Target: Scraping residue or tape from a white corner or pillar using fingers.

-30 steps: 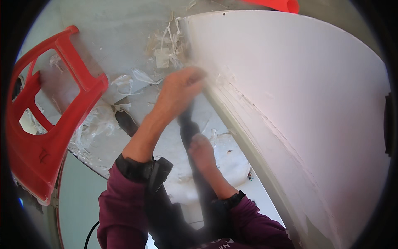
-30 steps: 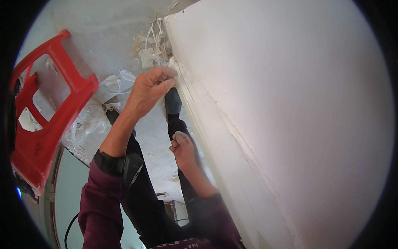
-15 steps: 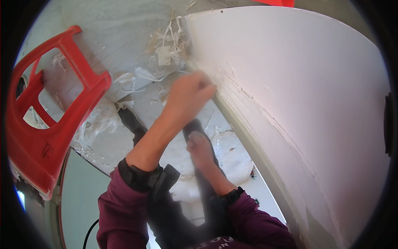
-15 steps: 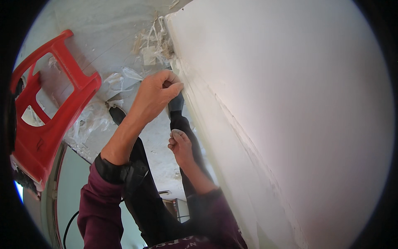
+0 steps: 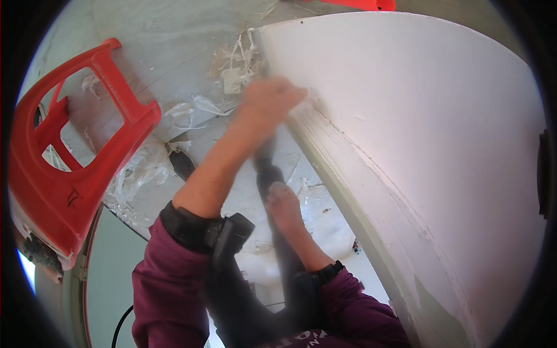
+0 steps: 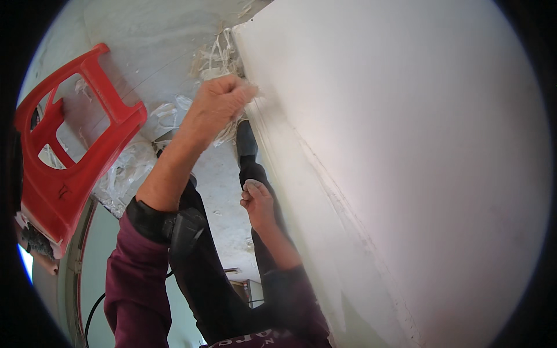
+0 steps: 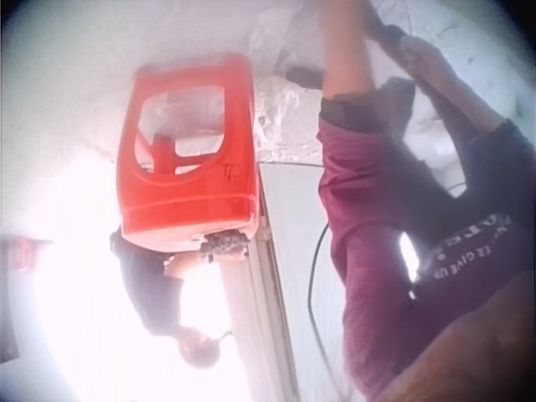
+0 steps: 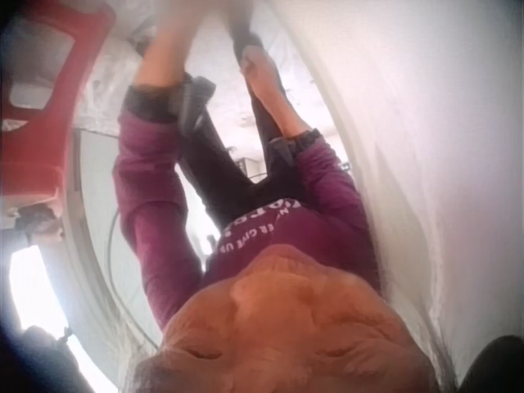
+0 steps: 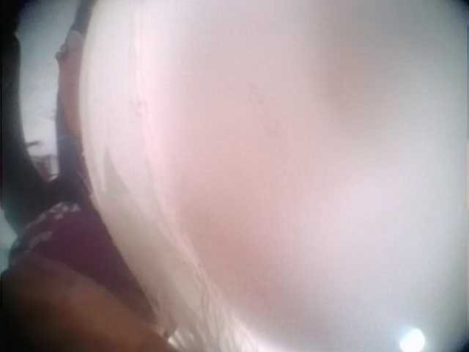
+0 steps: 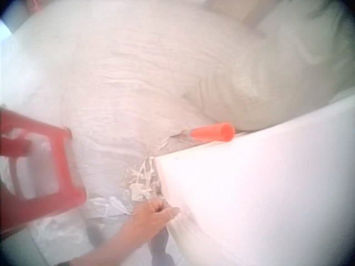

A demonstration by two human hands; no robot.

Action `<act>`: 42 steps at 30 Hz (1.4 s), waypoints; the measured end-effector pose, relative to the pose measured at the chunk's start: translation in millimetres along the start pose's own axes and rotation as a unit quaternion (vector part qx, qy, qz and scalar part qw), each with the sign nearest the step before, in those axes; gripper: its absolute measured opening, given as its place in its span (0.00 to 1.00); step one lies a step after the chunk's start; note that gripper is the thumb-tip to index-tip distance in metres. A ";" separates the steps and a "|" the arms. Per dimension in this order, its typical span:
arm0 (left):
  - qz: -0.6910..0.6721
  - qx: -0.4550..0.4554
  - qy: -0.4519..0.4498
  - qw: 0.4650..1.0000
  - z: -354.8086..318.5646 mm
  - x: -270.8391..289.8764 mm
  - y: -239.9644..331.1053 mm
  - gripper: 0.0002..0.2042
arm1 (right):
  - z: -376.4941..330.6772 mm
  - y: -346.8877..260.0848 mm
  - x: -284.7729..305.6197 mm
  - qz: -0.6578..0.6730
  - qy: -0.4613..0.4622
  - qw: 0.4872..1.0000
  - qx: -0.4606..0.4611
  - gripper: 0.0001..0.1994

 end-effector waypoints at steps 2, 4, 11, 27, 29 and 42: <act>0.197 -0.040 0.011 0.980 1.8 9.4 -4.1 0.06 | -1.3 -2.4 5.9 0.059 0.001 0.997 -0.049 0.07; 0.318 -0.161 0.038 0.934 -2.1 13.3 -3.5 0.05 | -4.2 -3.8 8.7 0.207 -0.013 0.971 -0.121 0.10; 0.383 -0.347 -0.062 0.854 -19.7 5.8 -7.6 0.11 | -2.9 -7.0 8.1 0.169 0.033 0.977 -0.129 0.05; 0.469 -0.448 -0.184 0.739 -9.9 3.3 15.5 0.09 | 6.0 64.1 14.3 -0.002 0.024 0.994 -0.111 0.10; 0.465 -0.464 -0.197 0.728 -7.8 1.5 18.8 0.09 | 4.5 63.1 12.3 0.019 0.019 0.994 -0.107 0.08; 0.462 -0.529 -0.282 0.653 -0.8 -1.2 27.5 0.10 | 7.5 48.8 1.5 0.133 0.016 0.985 -0.105 0.03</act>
Point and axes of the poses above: each hand's wrist, its own z-axis towards the middle knuckle, its own x-axis out of the back of the hand, y = z × x, the point moved 4 cm from there along z, towards the middle knuckle, and after that the axes turned 2 degrees about y, right-handed, at the moved point
